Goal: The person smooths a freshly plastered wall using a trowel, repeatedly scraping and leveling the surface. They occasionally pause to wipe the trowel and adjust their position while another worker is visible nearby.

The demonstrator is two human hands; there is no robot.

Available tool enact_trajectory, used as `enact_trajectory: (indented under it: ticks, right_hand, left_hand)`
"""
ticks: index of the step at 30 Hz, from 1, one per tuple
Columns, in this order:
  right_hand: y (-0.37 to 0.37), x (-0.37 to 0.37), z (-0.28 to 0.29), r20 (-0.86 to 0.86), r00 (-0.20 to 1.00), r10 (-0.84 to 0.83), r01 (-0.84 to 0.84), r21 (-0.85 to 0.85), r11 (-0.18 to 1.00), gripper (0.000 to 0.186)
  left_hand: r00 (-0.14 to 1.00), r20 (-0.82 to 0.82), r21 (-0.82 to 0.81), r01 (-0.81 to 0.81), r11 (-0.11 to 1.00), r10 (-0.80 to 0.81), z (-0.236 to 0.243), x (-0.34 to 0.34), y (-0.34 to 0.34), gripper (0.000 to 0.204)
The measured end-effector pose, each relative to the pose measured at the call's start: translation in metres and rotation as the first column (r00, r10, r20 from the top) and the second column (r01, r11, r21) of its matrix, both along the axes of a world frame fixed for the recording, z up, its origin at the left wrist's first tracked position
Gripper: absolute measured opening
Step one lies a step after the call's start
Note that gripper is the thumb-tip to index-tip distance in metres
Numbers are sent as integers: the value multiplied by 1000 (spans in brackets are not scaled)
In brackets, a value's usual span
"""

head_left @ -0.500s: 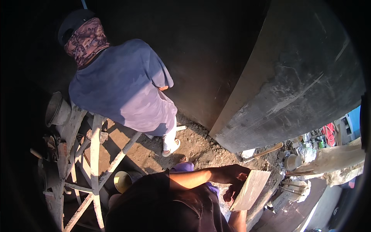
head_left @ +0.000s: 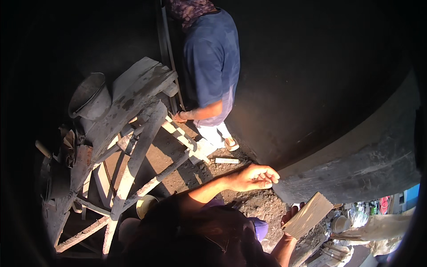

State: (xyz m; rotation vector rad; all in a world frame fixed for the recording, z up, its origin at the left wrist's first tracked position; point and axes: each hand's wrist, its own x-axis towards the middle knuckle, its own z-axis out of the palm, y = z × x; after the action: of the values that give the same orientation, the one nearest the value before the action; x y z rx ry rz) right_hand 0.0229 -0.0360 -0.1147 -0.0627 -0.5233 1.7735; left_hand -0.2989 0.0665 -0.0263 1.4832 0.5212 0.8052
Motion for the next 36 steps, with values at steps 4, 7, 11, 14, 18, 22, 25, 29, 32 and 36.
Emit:
enact_trajectory:
  ticks: [4,7,11,14,18,22,25,29,32,36]
  right_hand:
    - [16,9,-38,127,978,-163,188,-223,957,52]
    - [31,-12,-2,225,938,-263,331,-360,872,56]
    - [54,-28,16,247,950,-189,259,-293,921,62]
    - [69,-39,21,246,960,-131,198,-270,942,68]
    - [101,-50,23,281,957,-64,127,-210,970,76]
    - [144,-43,36,338,939,-66,112,-118,987,86]
    - [175,-48,93,441,879,-181,193,17,981,94]
    - [207,-22,130,582,695,-421,360,225,905,94]
    - [213,-6,138,609,571,-550,444,334,831,93]
    - [236,-14,125,655,575,-490,370,326,870,93]
  left_hand:
    - [993,47,378,-115,919,105,123,-70,12,37]
    - [981,141,628,-194,754,135,202,-90,-22,43]
    - [929,358,778,-352,519,93,233,-82,-45,45]
    - [903,422,802,-416,429,88,230,-79,-42,46]
    - [866,485,790,-495,361,125,216,-79,-26,48]
    - [819,518,753,-574,323,248,189,-80,14,50]
    - [776,460,725,-608,322,432,172,-89,54,51]
    - [799,172,736,-493,464,576,140,-62,187,53]
    - [783,140,724,-499,476,606,81,-9,271,70]
    - [622,-133,751,-445,488,772,48,19,334,103]
